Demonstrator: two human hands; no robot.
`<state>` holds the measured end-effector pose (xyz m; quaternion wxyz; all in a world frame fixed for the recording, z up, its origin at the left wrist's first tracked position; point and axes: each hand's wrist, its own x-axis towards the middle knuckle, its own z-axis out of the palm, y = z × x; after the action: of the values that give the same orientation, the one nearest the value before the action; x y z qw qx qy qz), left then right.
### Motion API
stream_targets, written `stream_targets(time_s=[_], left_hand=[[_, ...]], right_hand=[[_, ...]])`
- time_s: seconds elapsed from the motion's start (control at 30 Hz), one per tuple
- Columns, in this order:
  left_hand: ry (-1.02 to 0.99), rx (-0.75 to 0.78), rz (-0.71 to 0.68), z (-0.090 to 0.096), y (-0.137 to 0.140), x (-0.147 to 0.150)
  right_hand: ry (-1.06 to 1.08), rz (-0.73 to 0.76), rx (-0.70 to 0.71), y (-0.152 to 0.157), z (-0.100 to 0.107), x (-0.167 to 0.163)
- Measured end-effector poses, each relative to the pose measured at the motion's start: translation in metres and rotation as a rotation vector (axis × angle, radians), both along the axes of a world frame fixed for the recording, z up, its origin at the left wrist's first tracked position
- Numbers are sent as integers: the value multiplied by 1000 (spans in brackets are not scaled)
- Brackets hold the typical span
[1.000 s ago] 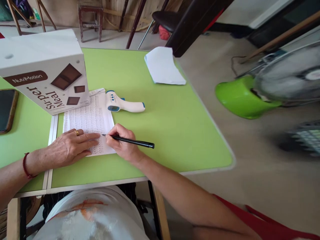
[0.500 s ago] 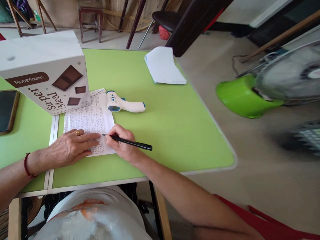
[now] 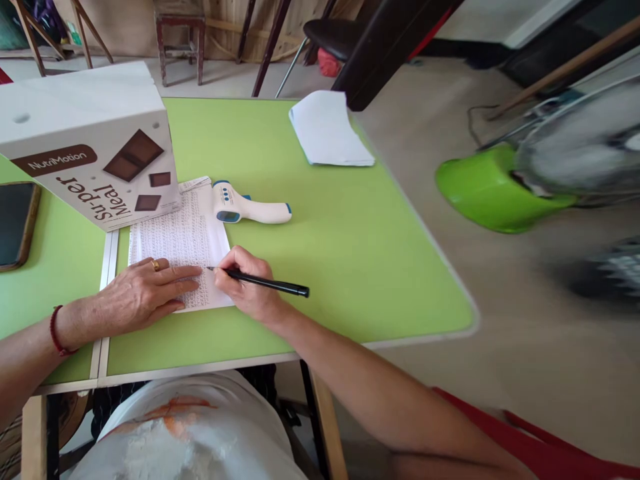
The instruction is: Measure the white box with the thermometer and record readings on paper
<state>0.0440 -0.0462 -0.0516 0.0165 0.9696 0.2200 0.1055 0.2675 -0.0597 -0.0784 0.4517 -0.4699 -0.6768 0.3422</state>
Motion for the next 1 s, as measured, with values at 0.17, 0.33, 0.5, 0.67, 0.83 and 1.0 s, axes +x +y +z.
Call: stream_targets(time_s=[0.17,0.33,0.5,0.67,0.83,1.0], left_hand=[[-13,-5,-8,0,0,0],[7,-11,-1,1,0,0],[1,-23,-5,0,0,-1],[-10,-24,-9,1,0,-1],[-14,-23,-11,2,0,0],[8,-28,-6,1,0,-1]], right_hand=[[-22,-15,10,0,1,-1],[-19,16,-2,1,0,0],[-21,9,-6,1,1,1],[-33,-6,-20,0,1,1],[-44,-20,-10,0,0,0],[-40,-12,28,0,0,1]])
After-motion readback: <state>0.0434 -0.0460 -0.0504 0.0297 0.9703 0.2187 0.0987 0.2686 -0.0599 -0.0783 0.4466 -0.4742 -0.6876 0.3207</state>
